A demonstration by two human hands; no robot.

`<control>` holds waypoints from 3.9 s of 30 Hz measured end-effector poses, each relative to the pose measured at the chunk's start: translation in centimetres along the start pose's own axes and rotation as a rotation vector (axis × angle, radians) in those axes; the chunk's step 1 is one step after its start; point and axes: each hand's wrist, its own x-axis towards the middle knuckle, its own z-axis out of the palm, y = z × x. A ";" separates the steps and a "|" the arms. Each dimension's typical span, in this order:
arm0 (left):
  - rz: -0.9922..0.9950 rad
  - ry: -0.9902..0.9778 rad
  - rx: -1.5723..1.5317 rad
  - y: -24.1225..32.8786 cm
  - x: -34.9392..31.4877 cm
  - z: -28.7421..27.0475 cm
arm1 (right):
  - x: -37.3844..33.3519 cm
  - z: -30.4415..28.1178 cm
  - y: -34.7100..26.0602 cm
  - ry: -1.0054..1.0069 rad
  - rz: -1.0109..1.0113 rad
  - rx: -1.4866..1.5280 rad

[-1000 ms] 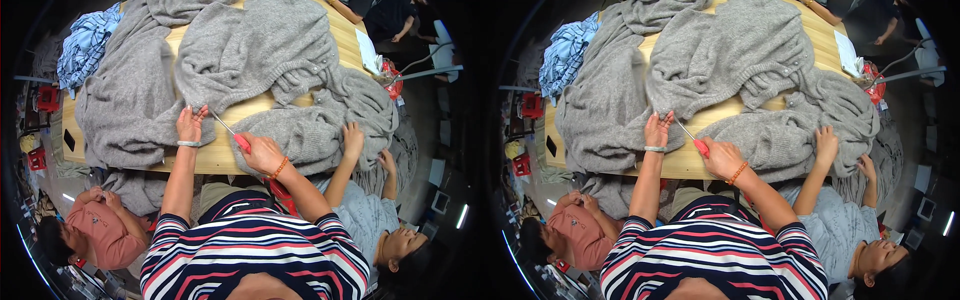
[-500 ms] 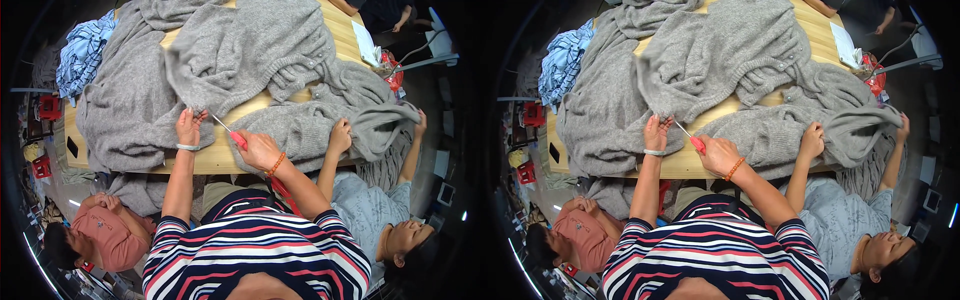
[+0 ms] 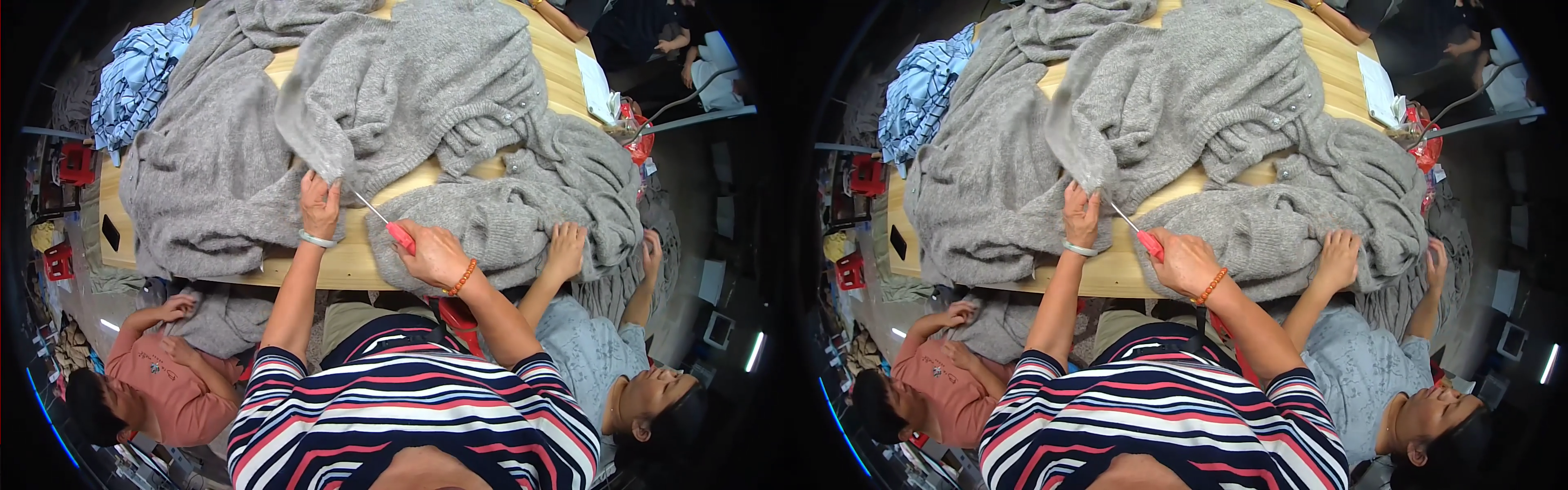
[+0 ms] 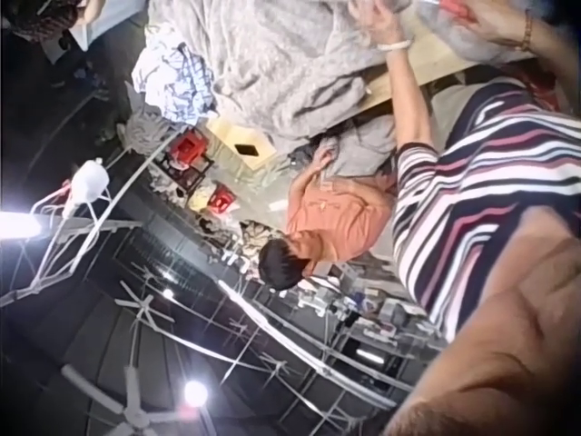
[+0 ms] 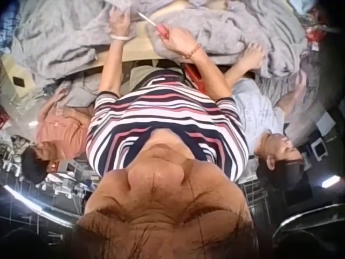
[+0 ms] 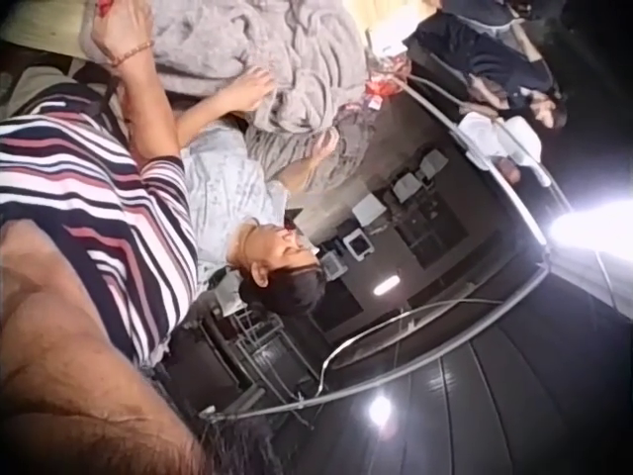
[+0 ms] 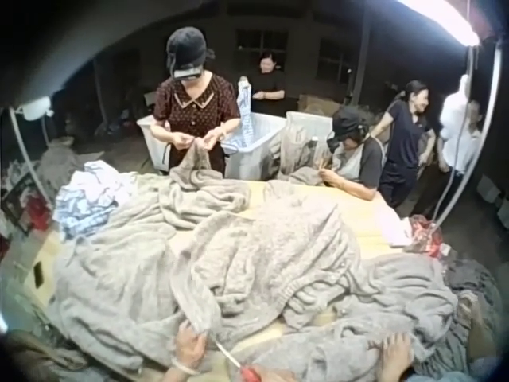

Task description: Trimming excess material or threads from grey knitted sweaters using scissors.

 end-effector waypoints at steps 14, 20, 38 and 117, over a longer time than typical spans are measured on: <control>0.108 -0.218 -0.186 -1.3 -1.5 -1.8 | 0.3 -0.4 -0.1 -0.011 0.006 -0.076; 0.136 -0.216 -0.157 0.6 -1.0 -1.9 | 0.1 -0.5 -0.1 -0.053 0.019 -0.084; -0.567 0.151 -0.349 -6.5 0.4 3.7 | -0.4 0.8 3.2 -0.002 -0.004 -0.006; -0.657 -0.341 -1.300 1.9 12.2 18.0 | -3.4 -3.9 9.0 0.469 0.259 0.273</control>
